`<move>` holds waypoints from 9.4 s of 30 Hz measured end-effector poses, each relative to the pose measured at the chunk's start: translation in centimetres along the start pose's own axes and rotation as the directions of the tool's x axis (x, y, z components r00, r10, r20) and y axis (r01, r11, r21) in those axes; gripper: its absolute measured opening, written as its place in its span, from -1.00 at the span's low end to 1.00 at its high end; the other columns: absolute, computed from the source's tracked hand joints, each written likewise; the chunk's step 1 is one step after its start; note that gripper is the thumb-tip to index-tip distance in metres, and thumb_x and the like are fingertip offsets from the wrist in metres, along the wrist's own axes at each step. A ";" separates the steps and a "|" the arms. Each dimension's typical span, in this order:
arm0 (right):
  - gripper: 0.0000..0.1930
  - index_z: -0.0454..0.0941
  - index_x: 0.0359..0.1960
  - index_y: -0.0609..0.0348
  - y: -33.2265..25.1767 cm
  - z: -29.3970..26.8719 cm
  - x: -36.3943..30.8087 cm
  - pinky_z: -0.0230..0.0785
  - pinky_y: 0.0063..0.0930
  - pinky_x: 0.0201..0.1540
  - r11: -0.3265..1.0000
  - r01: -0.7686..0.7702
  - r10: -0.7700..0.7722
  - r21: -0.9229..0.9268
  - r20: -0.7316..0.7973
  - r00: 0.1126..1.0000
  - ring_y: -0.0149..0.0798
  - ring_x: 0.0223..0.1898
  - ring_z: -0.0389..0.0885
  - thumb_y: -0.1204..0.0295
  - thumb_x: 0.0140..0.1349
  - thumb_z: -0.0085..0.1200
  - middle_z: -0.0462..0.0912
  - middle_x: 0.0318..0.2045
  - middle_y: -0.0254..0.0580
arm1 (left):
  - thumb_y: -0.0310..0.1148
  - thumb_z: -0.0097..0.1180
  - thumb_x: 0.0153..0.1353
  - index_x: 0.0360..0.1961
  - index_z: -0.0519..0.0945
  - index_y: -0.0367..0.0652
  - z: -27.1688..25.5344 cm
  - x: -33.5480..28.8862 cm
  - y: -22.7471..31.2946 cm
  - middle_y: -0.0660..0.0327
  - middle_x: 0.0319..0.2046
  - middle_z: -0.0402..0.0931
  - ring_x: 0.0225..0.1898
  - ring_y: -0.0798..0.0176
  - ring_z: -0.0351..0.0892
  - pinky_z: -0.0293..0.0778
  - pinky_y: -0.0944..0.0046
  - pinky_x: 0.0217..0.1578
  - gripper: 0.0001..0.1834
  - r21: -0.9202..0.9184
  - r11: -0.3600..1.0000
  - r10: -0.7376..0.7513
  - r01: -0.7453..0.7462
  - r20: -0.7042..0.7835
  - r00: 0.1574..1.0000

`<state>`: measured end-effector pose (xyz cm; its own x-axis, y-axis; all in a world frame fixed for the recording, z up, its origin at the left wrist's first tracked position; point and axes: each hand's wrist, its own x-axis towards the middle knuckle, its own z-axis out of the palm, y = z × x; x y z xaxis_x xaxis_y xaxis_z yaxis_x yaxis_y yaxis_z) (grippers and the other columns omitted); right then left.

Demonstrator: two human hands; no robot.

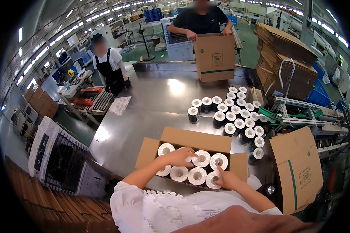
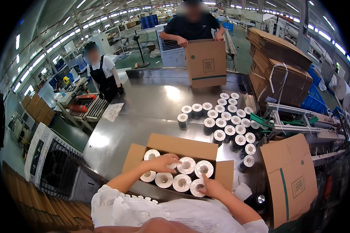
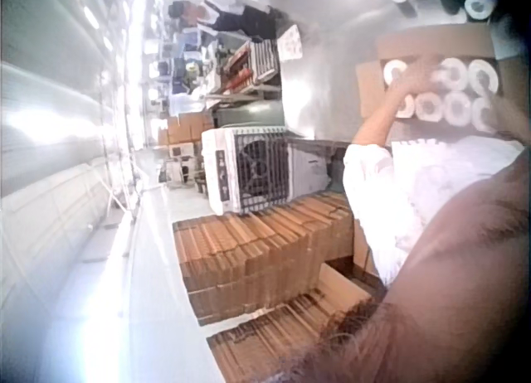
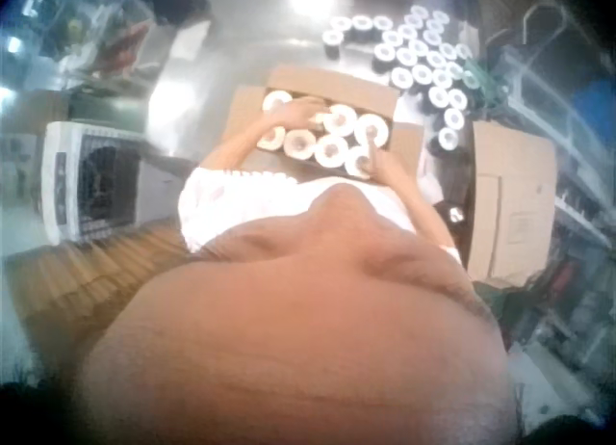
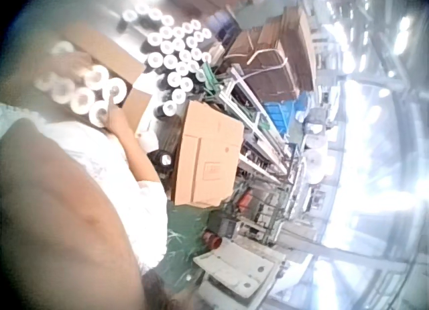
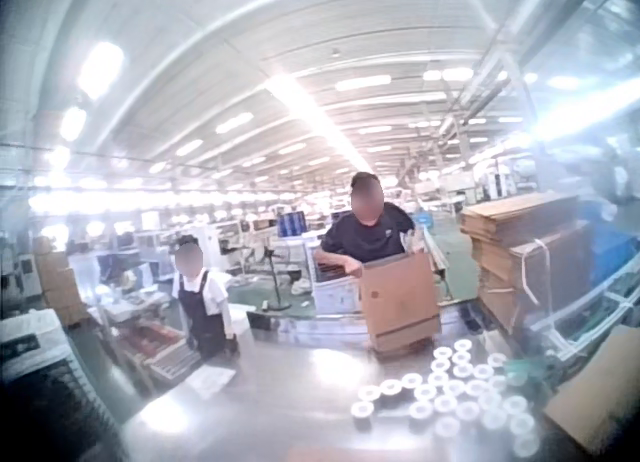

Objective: The person assembles cardboard boxes and places cylindrical rolls into them on a metal table. The person repeatedly picks up rolls, arranges them inside the box, and closes the flaps. Other workers are visible in the background handling similar boxes.

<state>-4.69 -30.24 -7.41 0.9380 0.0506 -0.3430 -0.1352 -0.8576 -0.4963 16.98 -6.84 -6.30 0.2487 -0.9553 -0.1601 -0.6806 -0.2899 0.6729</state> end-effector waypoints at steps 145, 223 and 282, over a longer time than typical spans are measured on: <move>-0.79 0.43 -0.83 -0.03 -2.7 -5.2 -8.0 0.09 -0.40 -0.22 0.790 0.613 -0.364 -0.010 -0.812 0.456 -0.32 -0.61 0.34 0.68 -0.46 -0.04 0.34 -0.78 -0.46 | 0.15 0.21 -0.01 -0.22 0.66 -0.22 -11.4 -13.0 5.0 0.00 -0.35 0.63 -0.31 -0.02 0.62 0.53 0.13 -0.25 -0.40 0.375 0.581 -0.720 0.722 -0.178 0.671; -0.16 0.19 0.22 0.42 -13.3 -4.4 3.7 0.38 -0.39 -0.02 0.890 0.288 -0.441 0.354 0.508 0.740 -0.10 -0.08 0.52 -0.05 0.12 0.14 0.50 -0.03 0.10 | -0.17 0.08 0.16 0.07 0.38 -0.34 2.6 -3.2 8.4 -0.22 -0.26 0.56 -0.16 -0.22 0.56 0.48 -0.06 -0.19 -0.46 -0.148 0.754 -0.623 0.640 -0.470 0.625; -0.69 0.50 -0.07 0.32 10.6 3.4 -5.7 0.43 -0.04 -0.32 0.781 -0.384 0.563 0.493 -0.290 0.774 0.22 -0.43 0.57 0.37 0.21 0.03 0.59 -0.52 0.17 | 0.09 -0.14 0.29 -0.09 0.56 -0.24 14.9 17.0 -8.4 -0.13 -0.01 0.47 0.07 -0.18 0.39 0.30 0.04 0.08 -0.43 -0.093 0.875 -0.353 0.474 0.546 0.759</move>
<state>-12.59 -37.91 -13.45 0.7420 -0.5925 -0.3137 -0.6229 -0.4363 -0.6493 16.60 -21.51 -25.45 0.0525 -0.6550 -0.7538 -0.4136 -0.7013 0.5806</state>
